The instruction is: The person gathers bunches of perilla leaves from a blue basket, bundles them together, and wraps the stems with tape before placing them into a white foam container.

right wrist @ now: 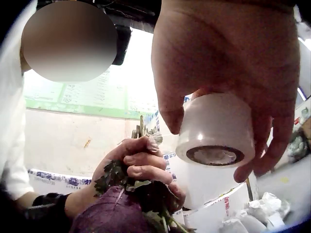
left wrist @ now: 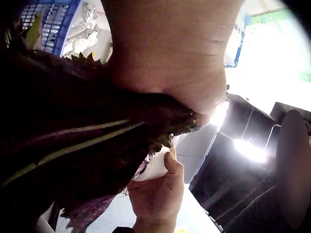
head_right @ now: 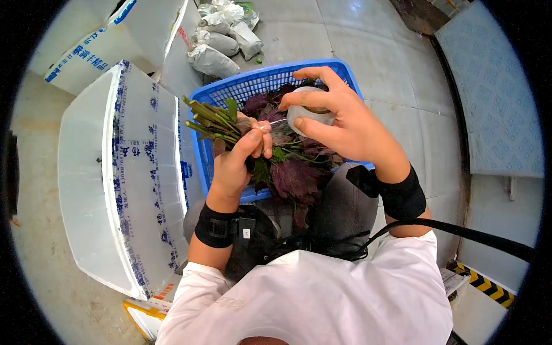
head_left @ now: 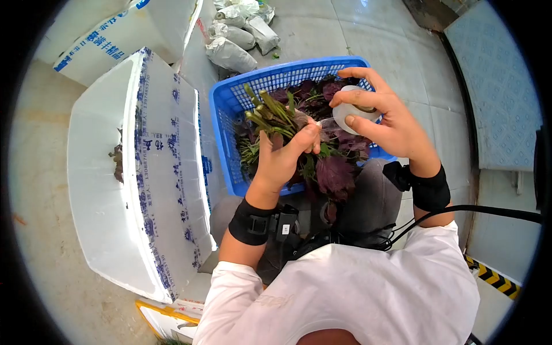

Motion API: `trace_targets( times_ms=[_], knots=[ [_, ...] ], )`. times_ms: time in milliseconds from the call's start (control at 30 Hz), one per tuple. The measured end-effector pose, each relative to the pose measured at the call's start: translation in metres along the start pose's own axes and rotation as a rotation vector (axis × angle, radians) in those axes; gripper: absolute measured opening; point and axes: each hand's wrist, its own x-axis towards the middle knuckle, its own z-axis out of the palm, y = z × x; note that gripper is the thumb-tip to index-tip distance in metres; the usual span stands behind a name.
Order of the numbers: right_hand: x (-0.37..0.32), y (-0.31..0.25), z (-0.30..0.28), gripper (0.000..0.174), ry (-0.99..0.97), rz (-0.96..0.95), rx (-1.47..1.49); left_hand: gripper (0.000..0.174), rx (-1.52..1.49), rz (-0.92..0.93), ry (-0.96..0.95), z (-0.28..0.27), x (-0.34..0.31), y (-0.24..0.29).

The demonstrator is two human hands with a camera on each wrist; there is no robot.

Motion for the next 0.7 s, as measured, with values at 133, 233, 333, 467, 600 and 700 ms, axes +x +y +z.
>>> trace_targets(
  times_ms=[133, 233, 333, 467, 600, 700],
  knots=[
    [0.013, -0.018, -0.005, 0.028, -0.044, -0.02, 0.059, 0.016, -0.013, 0.039, -0.022, -0.008, 0.003, 0.006],
    [0.023, -0.027, -0.009, 0.024, -0.114, -0.067, 0.04, 0.02, -0.066, 0.113, -0.074, -0.011, 0.009, 0.001],
    [0.031, -0.037, -0.011, 0.022, -0.111, -0.133, -0.033, 0.019, -0.116, 0.122, 0.013, -0.006, 0.01, 0.001],
    [0.037, -0.065, -0.016, 0.021, -0.181, -0.208, 0.002, 0.019, -0.026, 0.115, 0.206, -0.007, 0.015, -0.008],
    [0.043, -0.069, 0.004, 0.02, -0.235, -0.133, 0.037, 0.02, 0.175, 0.239, 0.181, -0.013, 0.017, -0.016],
    [0.05, -0.061, 0.021, 0.024, -0.156, -0.056, -0.077, 0.028, 0.351, 0.319, 0.126, -0.008, 0.016, -0.008]
  ],
)
